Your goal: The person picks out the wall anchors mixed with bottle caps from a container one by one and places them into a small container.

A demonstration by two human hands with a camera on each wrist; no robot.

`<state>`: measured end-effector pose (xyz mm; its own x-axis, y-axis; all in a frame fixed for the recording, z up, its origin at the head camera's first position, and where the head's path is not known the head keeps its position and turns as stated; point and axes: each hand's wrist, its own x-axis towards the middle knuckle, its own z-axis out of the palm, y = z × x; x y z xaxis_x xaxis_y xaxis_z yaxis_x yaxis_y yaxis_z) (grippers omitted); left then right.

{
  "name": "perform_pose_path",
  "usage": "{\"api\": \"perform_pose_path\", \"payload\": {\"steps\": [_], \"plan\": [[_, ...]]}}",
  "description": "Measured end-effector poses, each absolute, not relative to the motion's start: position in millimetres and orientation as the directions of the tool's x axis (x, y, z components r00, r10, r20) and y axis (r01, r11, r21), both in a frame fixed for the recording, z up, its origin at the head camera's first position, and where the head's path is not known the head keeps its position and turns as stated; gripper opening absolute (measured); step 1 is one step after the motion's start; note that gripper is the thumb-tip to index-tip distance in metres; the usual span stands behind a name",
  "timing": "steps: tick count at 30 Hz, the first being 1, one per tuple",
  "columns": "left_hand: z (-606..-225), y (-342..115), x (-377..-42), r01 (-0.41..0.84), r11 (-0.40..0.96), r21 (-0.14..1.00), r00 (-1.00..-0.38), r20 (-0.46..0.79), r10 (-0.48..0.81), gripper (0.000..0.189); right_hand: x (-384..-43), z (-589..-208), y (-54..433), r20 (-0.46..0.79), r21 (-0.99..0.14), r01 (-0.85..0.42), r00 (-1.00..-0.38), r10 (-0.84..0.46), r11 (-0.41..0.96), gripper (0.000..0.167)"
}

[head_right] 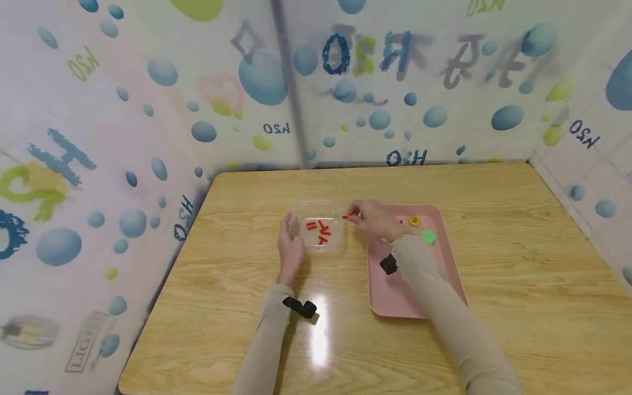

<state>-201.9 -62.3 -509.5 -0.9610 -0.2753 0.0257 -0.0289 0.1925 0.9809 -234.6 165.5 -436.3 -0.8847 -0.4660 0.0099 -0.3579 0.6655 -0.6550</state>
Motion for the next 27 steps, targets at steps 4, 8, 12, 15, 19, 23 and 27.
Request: {"api": "perform_pose_path", "payload": {"steps": [4, 8, 12, 15, 19, 23, 27], "plan": [[-510, -62, -201, -0.032, 0.195, 0.98, -0.96, 0.024, -0.279, 0.075, -239, -436, 155, 0.036, -0.644, -0.397, -0.87, -0.492, 0.654, 0.014], [-510, -61, -201, -0.027, 0.204, 0.979, -0.958, 0.032, -0.283, 0.073, -242, -435, 146, 0.043, -0.655, -0.408, -0.86, -0.508, 0.636, 0.013], [-509, -62, -201, -0.023, 0.204, 0.979, -0.957, 0.037, -0.287, 0.074, -243, -432, 137, 0.059, -0.657, -0.423, -0.854, -0.517, 0.624, 0.011], [-508, -62, -201, -0.025, 0.202, 0.979, -0.958, 0.035, -0.286, 0.075, -244, -431, 132, 0.082, -0.646, -0.443, -0.85, -0.52, 0.622, 0.009], [-508, -62, -200, -0.028, 0.2, 0.979, -0.959, 0.03, -0.283, 0.076, -246, -432, 126, 0.103, -0.632, -0.468, -0.841, -0.531, 0.618, 0.008], [-507, -62, -200, -0.033, 0.203, 0.979, -0.959, 0.026, -0.284, 0.077, -247, -433, 122, 0.103, -0.632, -0.466, -0.843, -0.528, 0.62, 0.009], [-508, -63, -201, -0.032, 0.203, 0.979, -0.957, 0.029, -0.288, 0.078, -247, -433, 125, 0.1, -0.65, -0.446, -0.853, -0.513, 0.615, 0.01]]}}
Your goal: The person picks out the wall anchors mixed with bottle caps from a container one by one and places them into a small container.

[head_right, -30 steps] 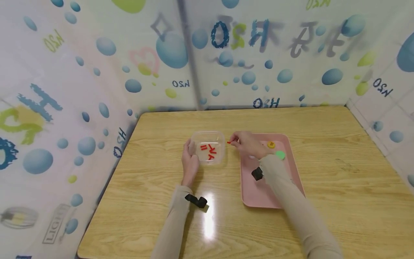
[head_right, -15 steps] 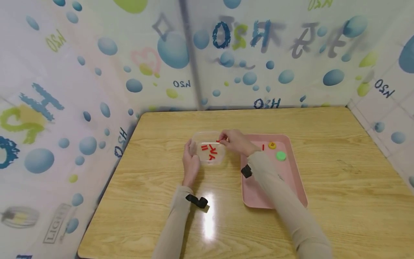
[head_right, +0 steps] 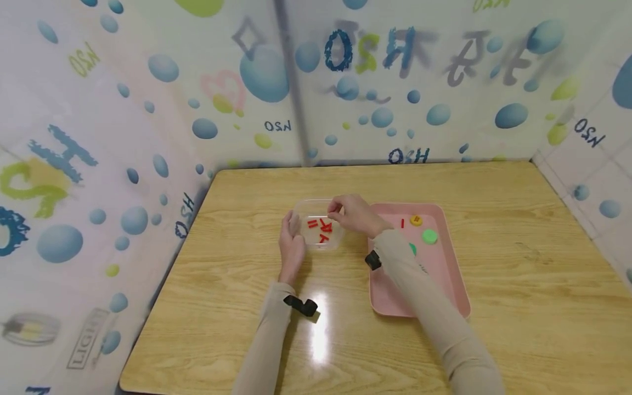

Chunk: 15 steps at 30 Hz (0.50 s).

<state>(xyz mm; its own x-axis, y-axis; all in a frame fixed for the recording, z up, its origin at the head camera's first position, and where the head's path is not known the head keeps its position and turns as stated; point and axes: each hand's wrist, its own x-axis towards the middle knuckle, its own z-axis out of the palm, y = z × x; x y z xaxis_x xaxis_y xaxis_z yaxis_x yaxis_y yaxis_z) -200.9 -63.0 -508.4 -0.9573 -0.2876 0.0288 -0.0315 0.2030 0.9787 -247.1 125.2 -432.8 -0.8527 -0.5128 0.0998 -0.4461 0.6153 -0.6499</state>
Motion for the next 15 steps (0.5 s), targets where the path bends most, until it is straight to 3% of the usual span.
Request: {"api": "perform_pose_path", "payload": {"steps": [15], "plan": [[-509, -61, -202, -0.043, 0.201, 0.979, -0.952, 0.021, -0.306, 0.08, -241, -427, 166, 0.089, -0.657, -0.393, -0.888, -0.452, 0.643, 0.015]]}}
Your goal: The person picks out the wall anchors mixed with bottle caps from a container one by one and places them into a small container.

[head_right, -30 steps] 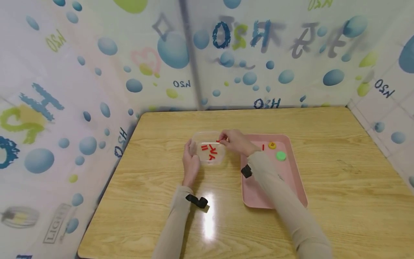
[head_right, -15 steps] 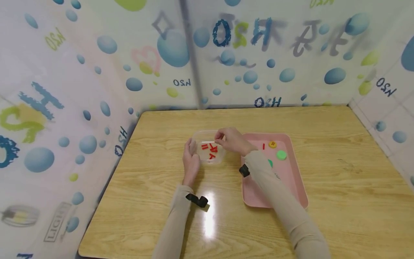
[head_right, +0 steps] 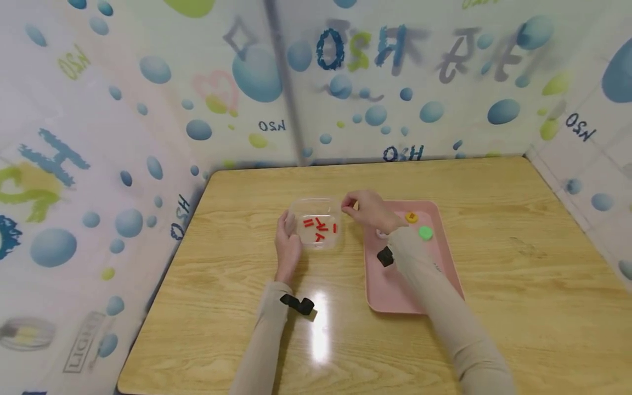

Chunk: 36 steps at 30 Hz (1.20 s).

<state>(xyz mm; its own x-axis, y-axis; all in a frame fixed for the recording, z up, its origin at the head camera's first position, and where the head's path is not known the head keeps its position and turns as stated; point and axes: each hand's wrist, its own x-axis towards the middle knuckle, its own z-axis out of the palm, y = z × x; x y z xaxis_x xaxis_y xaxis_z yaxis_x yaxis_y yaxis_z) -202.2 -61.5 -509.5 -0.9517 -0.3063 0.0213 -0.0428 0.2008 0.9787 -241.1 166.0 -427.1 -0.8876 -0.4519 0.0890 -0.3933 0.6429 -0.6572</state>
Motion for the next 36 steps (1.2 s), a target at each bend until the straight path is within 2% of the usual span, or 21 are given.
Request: {"api": "perform_pose_path", "payload": {"steps": [7, 12, 26, 36], "plan": [[-510, -60, -203, -0.043, 0.201, 0.979, -0.95, 0.022, -0.312, 0.082, -237, -430, 186, 0.046, -0.696, -0.324, -0.911, -0.41, 0.641, 0.012], [-510, -61, -203, -0.033, 0.193, 0.981, -0.95, 0.03, -0.31, 0.081, -235, -433, 204, 0.023, -0.706, -0.289, -0.922, -0.387, 0.646, 0.017], [-511, -61, -202, -0.036, 0.206, 0.978, -0.949, 0.031, -0.313, 0.08, -232, -438, 233, -0.001, -0.694, -0.234, -0.946, -0.325, 0.681, 0.024], [-512, -61, -202, -0.018, 0.212, 0.977, -0.954, 0.046, -0.296, 0.076, -233, -450, 249, -0.019, -0.675, -0.193, -0.96, -0.278, 0.712, 0.021]]}}
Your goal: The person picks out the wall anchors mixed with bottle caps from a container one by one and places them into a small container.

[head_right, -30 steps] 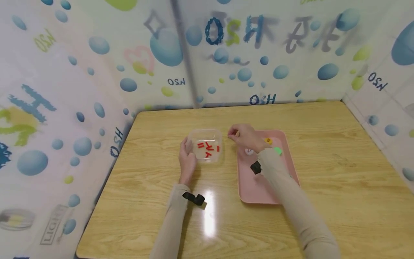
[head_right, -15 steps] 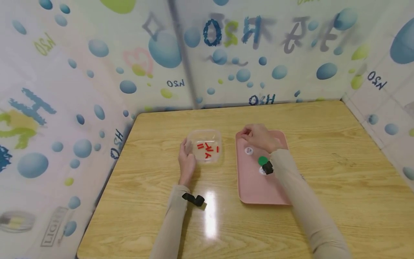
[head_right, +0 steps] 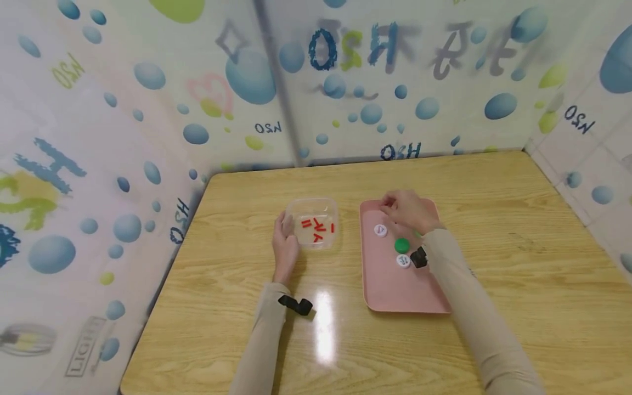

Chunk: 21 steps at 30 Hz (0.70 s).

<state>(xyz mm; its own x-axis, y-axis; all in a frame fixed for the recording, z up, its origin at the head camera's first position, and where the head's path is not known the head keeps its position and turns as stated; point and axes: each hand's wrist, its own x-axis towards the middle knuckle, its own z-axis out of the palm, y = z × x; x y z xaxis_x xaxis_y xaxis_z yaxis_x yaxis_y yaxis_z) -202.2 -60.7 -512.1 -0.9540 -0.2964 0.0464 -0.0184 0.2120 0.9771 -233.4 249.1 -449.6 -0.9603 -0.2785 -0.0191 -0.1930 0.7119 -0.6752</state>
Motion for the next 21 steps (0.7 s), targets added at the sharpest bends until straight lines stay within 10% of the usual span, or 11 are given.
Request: {"api": "perform_pose_path", "payload": {"steps": [21], "plan": [[-511, -60, -200, -0.016, 0.202, 0.979, -0.948, 0.05, -0.314, 0.077, -228, -473, 263, 0.043, -0.422, -0.217, -0.975, -0.22, 0.88, 0.014]]}}
